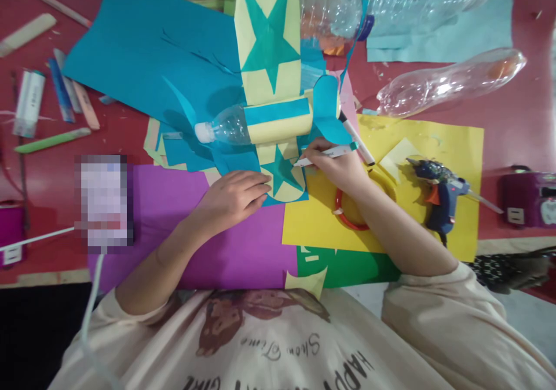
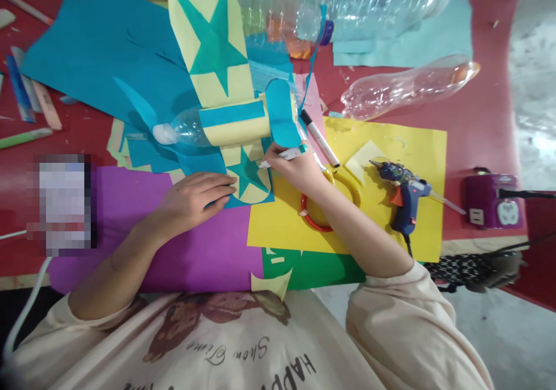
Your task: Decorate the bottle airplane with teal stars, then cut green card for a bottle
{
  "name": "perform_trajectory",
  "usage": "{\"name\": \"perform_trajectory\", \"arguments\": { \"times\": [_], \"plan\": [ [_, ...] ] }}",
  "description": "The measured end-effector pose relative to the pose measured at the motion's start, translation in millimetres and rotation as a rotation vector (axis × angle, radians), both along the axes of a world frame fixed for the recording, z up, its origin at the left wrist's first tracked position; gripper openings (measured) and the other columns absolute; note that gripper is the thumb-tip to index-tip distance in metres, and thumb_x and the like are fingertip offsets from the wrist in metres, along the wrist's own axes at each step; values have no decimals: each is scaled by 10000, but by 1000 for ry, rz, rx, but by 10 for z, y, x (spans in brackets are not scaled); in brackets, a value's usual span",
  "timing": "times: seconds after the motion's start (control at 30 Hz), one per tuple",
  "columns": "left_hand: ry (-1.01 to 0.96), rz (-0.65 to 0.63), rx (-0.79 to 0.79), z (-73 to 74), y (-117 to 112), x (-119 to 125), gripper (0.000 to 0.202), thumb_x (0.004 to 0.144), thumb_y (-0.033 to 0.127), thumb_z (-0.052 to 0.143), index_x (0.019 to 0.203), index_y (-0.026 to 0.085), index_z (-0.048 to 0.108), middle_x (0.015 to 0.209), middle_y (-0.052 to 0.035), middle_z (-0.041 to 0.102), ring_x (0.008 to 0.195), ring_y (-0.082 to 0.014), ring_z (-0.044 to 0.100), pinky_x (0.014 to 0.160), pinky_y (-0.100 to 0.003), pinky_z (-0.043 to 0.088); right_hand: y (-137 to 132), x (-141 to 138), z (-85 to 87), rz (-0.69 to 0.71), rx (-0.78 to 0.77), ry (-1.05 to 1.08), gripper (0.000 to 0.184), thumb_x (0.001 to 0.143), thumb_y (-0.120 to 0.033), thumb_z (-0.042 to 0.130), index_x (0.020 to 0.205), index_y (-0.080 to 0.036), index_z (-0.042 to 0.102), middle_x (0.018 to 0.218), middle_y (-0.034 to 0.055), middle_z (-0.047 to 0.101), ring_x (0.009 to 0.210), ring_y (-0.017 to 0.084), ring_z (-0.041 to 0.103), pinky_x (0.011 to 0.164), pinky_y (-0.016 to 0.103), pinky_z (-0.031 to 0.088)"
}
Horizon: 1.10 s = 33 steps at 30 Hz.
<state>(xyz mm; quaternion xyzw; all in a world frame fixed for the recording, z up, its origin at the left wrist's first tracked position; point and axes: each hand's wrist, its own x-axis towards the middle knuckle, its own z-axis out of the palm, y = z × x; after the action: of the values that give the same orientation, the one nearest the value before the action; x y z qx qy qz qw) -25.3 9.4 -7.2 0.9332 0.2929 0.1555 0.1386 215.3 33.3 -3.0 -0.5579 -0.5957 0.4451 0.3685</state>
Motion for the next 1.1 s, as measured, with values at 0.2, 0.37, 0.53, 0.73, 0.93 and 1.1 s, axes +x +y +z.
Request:
{"name": "perform_trajectory", "arguments": {
  "times": [0.2, 0.37, 0.53, 0.73, 0.93, 1.1],
  "plan": [
    [26, 7, -23, 18, 9, 4, 328, 1016, 229, 392, 1045, 169, 713, 1129, -93, 738, 1070, -221, 688, 893, -362, 562, -5, -9, -4, -29, 19, -19, 206, 743, -302, 521, 558, -215, 495, 544, -12, 520, 541, 126, 459, 557, 290, 364],
    [27, 5, -57, 27, 6, -4, 333, 1016, 233, 389, 1063, 174, 713, 1153, -95, 730, 1089, -218, 678, 931, -367, 549, -2, -9, -32, -34, 21, -27, 193, 730, -313, 549, 569, -221, 496, 574, -6, 547, 564, 134, 473, 578, 295, 394],
    [38, 12, -80, 15, 7, -14, 330, 1015, 239, 392, 1068, 180, 712, 1163, -96, 726, 1103, -226, 671, 935, -380, 547, 2, -9, -26, -41, 39, -32, 163, 722, -280, 552, 573, -217, 535, 572, -6, 565, 561, 136, 477, 584, 289, 407],
    [46, 8, -56, 21, 7, -11, 337, 1018, 241, 384, 1073, 181, 710, 1152, -93, 730, 1100, -220, 675, 936, -376, 553, 5, -8, 17, -22, 14, -16, 161, 675, -238, 536, 517, -212, 516, 532, -20, 536, 528, 121, 460, 560, 283, 382],
    [79, 16, -69, 25, 1, -10, 330, 1013, 239, 392, 1077, 195, 713, 1163, -85, 728, 1106, -210, 672, 946, -369, 553, -6, -3, -12, -107, 19, -1, 190, 733, -262, 545, 552, -208, 530, 536, -17, 546, 511, 122, 475, 521, 280, 368],
    [60, 16, -54, 19, 6, -6, 333, 1014, 242, 390, 1066, 191, 715, 1152, -86, 732, 1097, -214, 676, 932, -365, 554, -1, 14, -35, -49, 24, -50, 223, 766, -314, 562, 572, -212, 520, 566, -15, 530, 555, 127, 475, 565, 288, 380]
  ]
}}
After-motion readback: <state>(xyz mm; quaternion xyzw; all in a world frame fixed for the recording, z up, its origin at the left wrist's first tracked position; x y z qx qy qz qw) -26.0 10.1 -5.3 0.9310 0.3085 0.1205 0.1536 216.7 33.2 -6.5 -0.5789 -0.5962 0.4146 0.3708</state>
